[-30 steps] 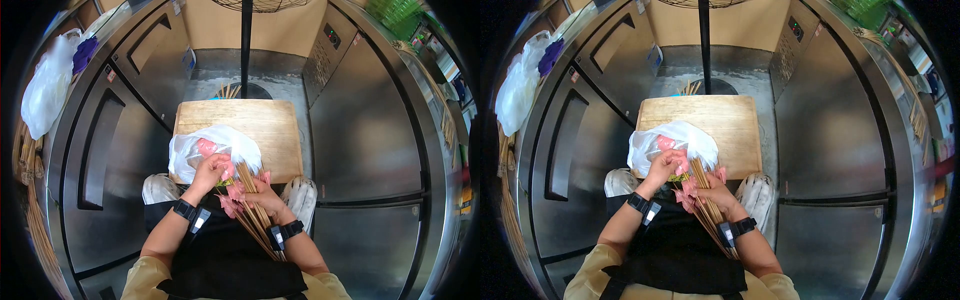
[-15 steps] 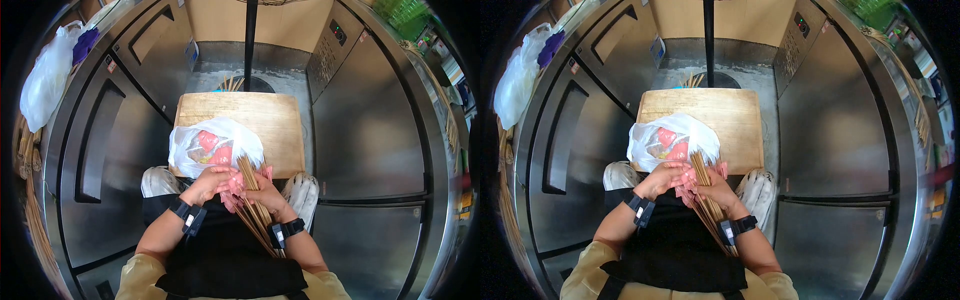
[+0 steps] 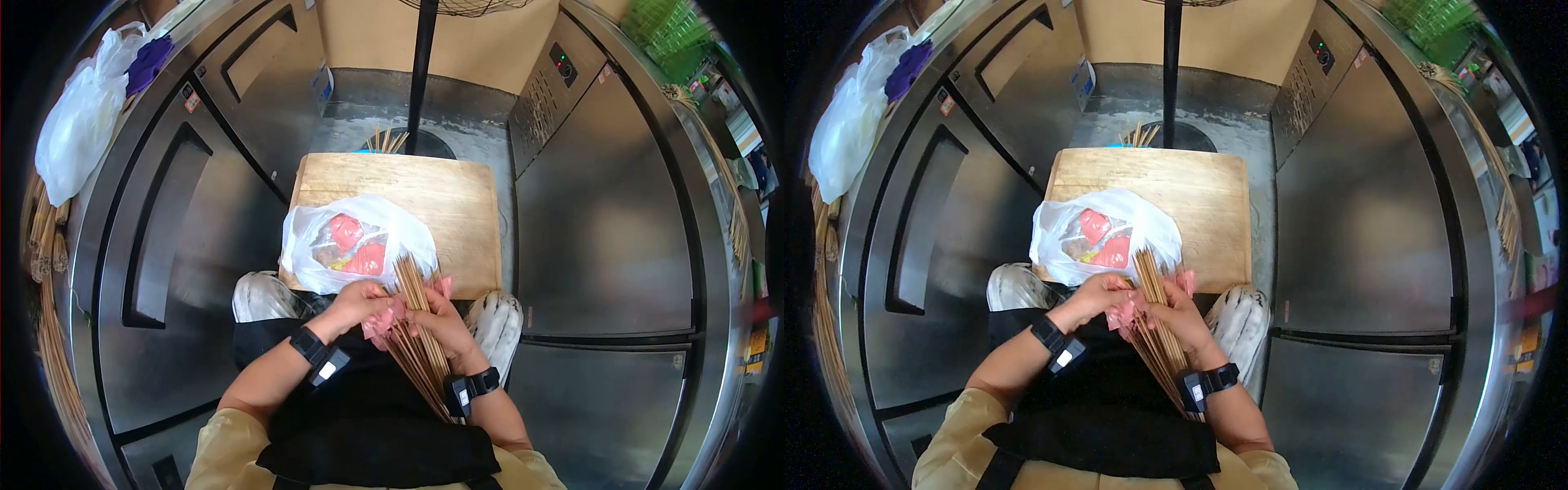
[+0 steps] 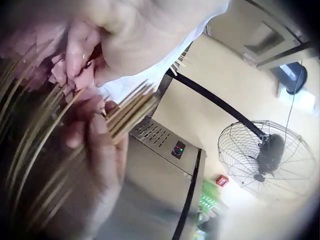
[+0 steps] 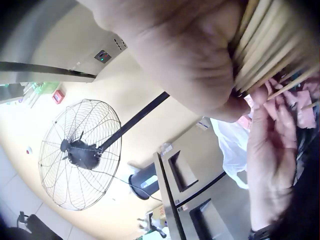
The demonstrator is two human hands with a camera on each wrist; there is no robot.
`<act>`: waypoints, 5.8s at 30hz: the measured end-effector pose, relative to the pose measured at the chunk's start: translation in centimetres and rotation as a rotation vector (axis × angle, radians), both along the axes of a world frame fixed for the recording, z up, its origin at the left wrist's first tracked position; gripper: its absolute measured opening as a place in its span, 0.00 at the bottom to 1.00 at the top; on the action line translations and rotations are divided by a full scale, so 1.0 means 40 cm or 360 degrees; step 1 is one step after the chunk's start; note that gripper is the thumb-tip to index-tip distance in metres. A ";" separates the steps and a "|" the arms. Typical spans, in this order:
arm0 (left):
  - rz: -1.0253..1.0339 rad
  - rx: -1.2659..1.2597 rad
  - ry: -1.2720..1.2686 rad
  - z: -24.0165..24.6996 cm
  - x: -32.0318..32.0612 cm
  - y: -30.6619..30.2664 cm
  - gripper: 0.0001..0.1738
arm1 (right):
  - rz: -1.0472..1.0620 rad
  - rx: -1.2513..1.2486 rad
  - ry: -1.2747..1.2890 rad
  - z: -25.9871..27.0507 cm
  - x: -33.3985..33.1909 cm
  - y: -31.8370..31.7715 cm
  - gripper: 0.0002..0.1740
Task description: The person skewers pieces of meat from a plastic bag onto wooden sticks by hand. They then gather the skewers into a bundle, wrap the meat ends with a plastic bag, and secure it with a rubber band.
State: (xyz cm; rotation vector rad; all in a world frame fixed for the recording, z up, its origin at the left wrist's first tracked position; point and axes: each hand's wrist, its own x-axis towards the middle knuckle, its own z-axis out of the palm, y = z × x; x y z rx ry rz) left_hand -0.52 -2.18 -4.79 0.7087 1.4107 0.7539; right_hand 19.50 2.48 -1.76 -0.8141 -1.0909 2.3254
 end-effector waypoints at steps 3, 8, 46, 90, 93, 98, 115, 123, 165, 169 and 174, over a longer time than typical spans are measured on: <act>-0.0051 0.0136 0.0489 0.044 -0.056 0.056 0.14 | 0.0027 -0.0247 0.0014 -0.014 0.005 0.010 0.19; 0.0021 0.0973 0.1831 0.027 -0.150 0.145 0.13 | 0.0005 -0.0276 0.0086 -0.028 0.001 0.012 0.20; 0.0621 0.0839 0.0297 -0.062 -0.232 0.103 0.05 | 0.0088 -0.0158 0.0066 -0.005 0.000 0.003 0.18; -0.0134 0.0802 0.0787 0.101 -0.077 0.110 0.06 | 0.0117 -0.0107 -0.0064 0.005 -0.005 0.012 0.16; -0.0151 0.0789 0.0792 0.093 -0.086 0.108 0.05 | 0.0108 -0.0130 -0.0067 0.005 -0.006 0.011 0.17; -0.0135 0.0863 0.0678 0.132 -0.052 0.090 0.04 | 0.0130 -0.0120 -0.0080 0.005 -0.005 0.013 0.17; 0.0445 0.0123 -0.0293 0.096 -0.022 0.062 0.05 | 0.0089 -0.0093 -0.0034 -0.007 -0.002 0.009 0.18; 0.0188 -0.0120 -0.0444 0.099 0.009 0.027 0.09 | 0.0068 -0.0067 -0.0099 -0.002 -0.006 0.008 0.20; 0.0541 0.0900 0.0799 -0.066 -0.182 0.142 0.04 | 0.0050 -0.0233 0.0060 -0.031 0.004 0.008 0.18; 0.0333 0.0738 0.0244 0.008 -0.115 0.090 0.01 | 0.0098 -0.0139 0.0033 -0.040 0.006 0.009 0.18; 0.0384 0.0569 -0.0006 0.060 -0.075 0.082 0.03 | 0.0089 -0.0094 0.0010 -0.045 0.002 0.008 0.18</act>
